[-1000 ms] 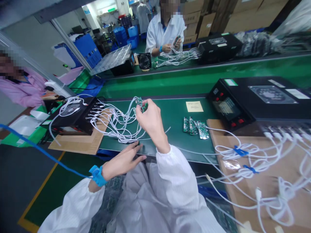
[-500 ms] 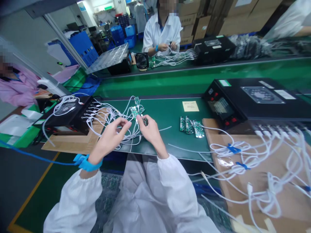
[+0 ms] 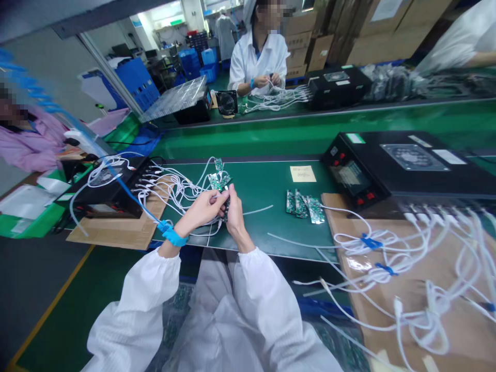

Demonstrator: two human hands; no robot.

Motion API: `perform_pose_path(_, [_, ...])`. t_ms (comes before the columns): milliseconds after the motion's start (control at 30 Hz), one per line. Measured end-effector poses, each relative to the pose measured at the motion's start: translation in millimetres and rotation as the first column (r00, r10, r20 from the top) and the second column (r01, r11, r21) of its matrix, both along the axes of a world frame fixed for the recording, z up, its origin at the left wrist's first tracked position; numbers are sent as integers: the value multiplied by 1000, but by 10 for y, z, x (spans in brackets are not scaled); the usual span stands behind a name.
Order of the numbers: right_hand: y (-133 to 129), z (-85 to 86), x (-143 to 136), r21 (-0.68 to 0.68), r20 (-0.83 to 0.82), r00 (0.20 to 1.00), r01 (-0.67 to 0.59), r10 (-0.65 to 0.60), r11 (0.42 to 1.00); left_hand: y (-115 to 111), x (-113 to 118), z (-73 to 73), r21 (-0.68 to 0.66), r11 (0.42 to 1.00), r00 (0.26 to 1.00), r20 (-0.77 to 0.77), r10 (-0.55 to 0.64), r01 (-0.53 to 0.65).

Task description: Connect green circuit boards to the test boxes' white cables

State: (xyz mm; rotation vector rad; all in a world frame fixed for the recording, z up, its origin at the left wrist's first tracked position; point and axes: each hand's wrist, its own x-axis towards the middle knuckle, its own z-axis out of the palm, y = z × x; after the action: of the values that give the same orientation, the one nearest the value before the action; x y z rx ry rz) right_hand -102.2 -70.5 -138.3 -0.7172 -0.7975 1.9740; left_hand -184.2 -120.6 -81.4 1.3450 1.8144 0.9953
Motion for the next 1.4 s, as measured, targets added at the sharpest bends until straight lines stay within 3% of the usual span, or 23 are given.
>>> perform_pose_path(67, [-44,16,-55,-24,-23,999,28,-29,999,28,20,-63,1,1000,983,185,5,-6])
perform_pose_path(233, [-80,5,-143,40,-57,983,174,-172,984,25,112,-126,89,983,907,406,113,-162])
perform_pose_path(500, [-98,41,-197,35,-55,996,74,-72,997,-67,146,-64,61,940,721,658,214,-335])
perform_pose_path(933, [-118,135,-227,89,-15,1000,-8,9,996,-103,137,-6,56,874,522,820,235,-482])
perform_pose_path(1400, [-148,251,-256,9,-21,1000,-13,13,1000,-126,150,13,90,855,506,835,214,-511])
